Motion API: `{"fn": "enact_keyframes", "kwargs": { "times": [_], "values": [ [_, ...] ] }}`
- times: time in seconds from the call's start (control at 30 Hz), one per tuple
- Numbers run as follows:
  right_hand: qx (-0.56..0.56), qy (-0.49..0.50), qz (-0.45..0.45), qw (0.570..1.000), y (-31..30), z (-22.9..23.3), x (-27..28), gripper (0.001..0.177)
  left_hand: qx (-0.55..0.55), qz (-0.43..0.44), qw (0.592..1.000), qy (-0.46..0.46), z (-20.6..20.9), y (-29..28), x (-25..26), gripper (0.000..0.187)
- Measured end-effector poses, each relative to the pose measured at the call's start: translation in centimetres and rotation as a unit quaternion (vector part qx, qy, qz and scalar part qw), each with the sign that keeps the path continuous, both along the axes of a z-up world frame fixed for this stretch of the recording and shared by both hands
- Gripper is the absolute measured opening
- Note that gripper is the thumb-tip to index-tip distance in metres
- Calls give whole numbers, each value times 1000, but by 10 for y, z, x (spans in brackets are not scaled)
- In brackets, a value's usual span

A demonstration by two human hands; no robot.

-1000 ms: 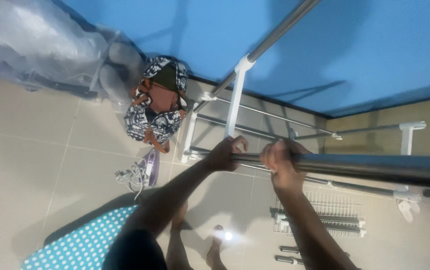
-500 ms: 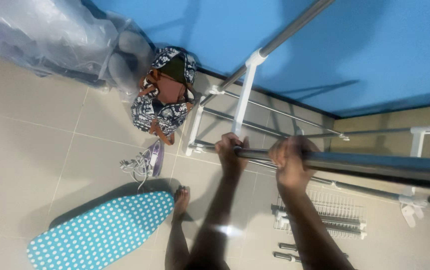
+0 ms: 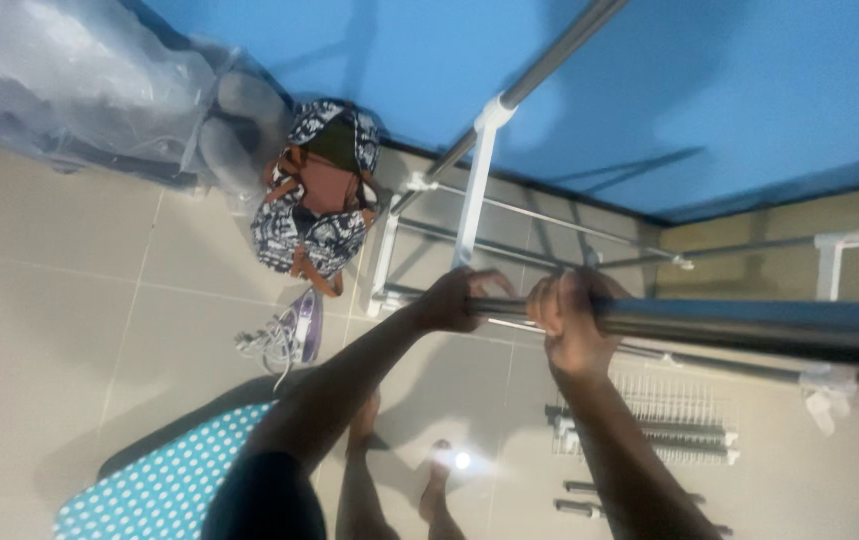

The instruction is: The person disassembles a metal clothes drying rack by unscrewing white plastic connectors and removing metal poles one by one. The person places the removed poles on the floor and then moves the remaining frame aside.

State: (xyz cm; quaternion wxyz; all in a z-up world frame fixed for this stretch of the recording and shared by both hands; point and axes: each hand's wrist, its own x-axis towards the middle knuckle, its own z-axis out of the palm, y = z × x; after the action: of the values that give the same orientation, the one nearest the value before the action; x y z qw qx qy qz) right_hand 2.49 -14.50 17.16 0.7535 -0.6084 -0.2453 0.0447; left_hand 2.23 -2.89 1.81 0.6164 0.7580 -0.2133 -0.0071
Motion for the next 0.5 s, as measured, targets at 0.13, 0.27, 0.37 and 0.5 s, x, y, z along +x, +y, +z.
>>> {"fn": "enact_keyframes", "kwargs": {
  "times": [0.13, 0.27, 0.37, 0.5],
  "values": [
    [-1, -8, -13, 1000, 3, 0, 3, 25, -13, 270, 957, -104, 3, -18, -7, 32],
    [-12, 38, -47, 998, 0, -11, 2, 27, -98, 583, 806, 34, 14, -62, -15, 29],
    [27, 31, -28, 999, -7, -28, 9, 25, -244, 569, 766, 171, 16, -76, -17, 31],
    [-158, -258, -117, 946, -12, -50, 8, 8, 17, 434, 892, -123, 6, -48, -45, 41]
  ]
}}
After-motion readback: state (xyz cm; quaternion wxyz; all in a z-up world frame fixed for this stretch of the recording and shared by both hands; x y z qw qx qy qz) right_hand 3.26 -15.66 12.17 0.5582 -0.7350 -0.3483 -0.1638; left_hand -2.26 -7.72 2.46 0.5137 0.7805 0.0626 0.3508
